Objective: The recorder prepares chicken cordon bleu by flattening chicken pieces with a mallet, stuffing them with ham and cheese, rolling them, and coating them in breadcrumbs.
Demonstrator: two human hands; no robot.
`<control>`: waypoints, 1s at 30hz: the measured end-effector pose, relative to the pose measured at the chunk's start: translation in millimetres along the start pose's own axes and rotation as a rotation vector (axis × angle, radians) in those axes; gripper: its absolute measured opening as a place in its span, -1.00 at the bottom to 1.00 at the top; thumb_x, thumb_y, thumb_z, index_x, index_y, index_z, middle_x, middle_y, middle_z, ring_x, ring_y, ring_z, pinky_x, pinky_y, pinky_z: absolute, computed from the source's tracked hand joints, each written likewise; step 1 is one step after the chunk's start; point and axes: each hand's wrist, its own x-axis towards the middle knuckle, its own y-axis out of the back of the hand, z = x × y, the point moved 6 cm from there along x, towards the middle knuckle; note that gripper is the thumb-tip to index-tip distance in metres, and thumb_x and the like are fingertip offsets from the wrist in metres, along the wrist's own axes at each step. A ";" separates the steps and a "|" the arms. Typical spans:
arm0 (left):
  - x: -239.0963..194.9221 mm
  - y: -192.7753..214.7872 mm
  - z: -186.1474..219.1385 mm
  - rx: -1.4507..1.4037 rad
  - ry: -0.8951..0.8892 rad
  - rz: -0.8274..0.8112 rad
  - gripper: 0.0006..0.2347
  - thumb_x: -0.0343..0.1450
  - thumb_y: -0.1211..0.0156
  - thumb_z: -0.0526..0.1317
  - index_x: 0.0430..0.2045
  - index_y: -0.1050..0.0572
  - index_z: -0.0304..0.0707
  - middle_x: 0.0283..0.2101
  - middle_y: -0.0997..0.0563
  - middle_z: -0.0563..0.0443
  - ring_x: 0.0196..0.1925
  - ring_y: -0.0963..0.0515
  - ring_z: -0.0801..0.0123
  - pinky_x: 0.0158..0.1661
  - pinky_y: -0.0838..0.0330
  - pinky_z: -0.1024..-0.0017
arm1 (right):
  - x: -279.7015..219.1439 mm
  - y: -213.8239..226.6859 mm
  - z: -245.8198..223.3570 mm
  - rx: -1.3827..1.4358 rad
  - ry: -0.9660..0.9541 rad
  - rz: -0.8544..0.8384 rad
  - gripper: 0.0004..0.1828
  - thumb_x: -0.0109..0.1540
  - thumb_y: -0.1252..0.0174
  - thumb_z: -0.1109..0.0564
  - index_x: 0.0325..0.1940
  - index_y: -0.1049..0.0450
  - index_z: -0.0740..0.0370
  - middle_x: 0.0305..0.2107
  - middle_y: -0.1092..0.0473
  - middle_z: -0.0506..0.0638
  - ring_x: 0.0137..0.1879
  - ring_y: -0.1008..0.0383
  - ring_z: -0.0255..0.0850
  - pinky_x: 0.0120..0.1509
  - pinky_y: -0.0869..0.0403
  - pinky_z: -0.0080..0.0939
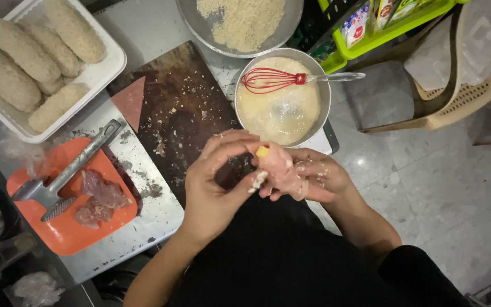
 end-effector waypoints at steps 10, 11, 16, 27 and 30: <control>4.1 8.2 -18.1 0.182 -0.008 -0.007 -0.54 0.37 -0.39 -0.31 0.18 -0.44 -0.32 0.25 -0.50 -0.19 0.34 -0.50 0.06 0.34 -0.32 0.22 | 9.3 10.7 -33.0 -0.448 0.168 0.146 -0.23 0.32 -0.30 -0.05 0.40 -0.21 0.56 0.42 -0.23 0.24 0.24 -0.48 -0.01 0.33 -0.48 0.06; 3.5 14.5 -26.5 0.232 0.003 0.033 -0.54 0.38 -0.38 -0.31 0.20 -0.43 -0.31 0.26 -0.49 -0.19 0.35 -0.48 0.08 0.35 -0.29 0.24 | 14.0 24.8 -42.0 -0.553 0.175 0.263 -0.27 0.32 -0.28 -0.02 0.40 -0.27 0.52 0.37 -0.30 0.20 0.20 -0.49 -0.07 0.32 -0.48 -0.01; -7.3 38.0 -62.3 0.204 0.151 0.131 -0.58 0.42 -0.29 -0.34 0.21 -0.42 -0.29 0.27 -0.47 -0.17 0.35 -0.45 0.17 0.35 -0.25 0.31 | 31.4 107.7 -66.4 -1.017 0.190 0.596 -0.35 0.22 -0.31 0.12 0.35 -0.32 0.37 0.13 -0.46 0.07 0.22 -0.47 -0.24 0.31 -0.44 -0.22; -13.4 47.4 -77.8 0.228 0.184 0.193 -0.61 0.44 -0.27 -0.32 0.19 -0.43 -0.29 0.24 -0.50 -0.16 0.31 -0.48 0.21 0.33 -0.26 0.33 | 80.0 125.9 -61.5 -2.091 0.508 0.695 -0.55 0.08 -0.32 0.31 0.07 -0.51 0.26 -0.06 -0.51 0.16 0.08 -0.49 0.19 0.17 -0.48 0.07; -15.6 47.6 -80.5 0.250 0.178 0.197 -0.62 0.44 -0.26 -0.31 0.18 -0.43 -0.30 0.24 -0.50 -0.16 0.30 -0.48 0.20 0.33 -0.26 0.34 | 82.5 128.6 -54.6 -2.050 0.590 0.675 -0.57 0.15 -0.33 0.30 0.10 -0.51 0.23 -0.04 -0.46 0.20 0.08 -0.49 0.18 0.16 -0.49 0.03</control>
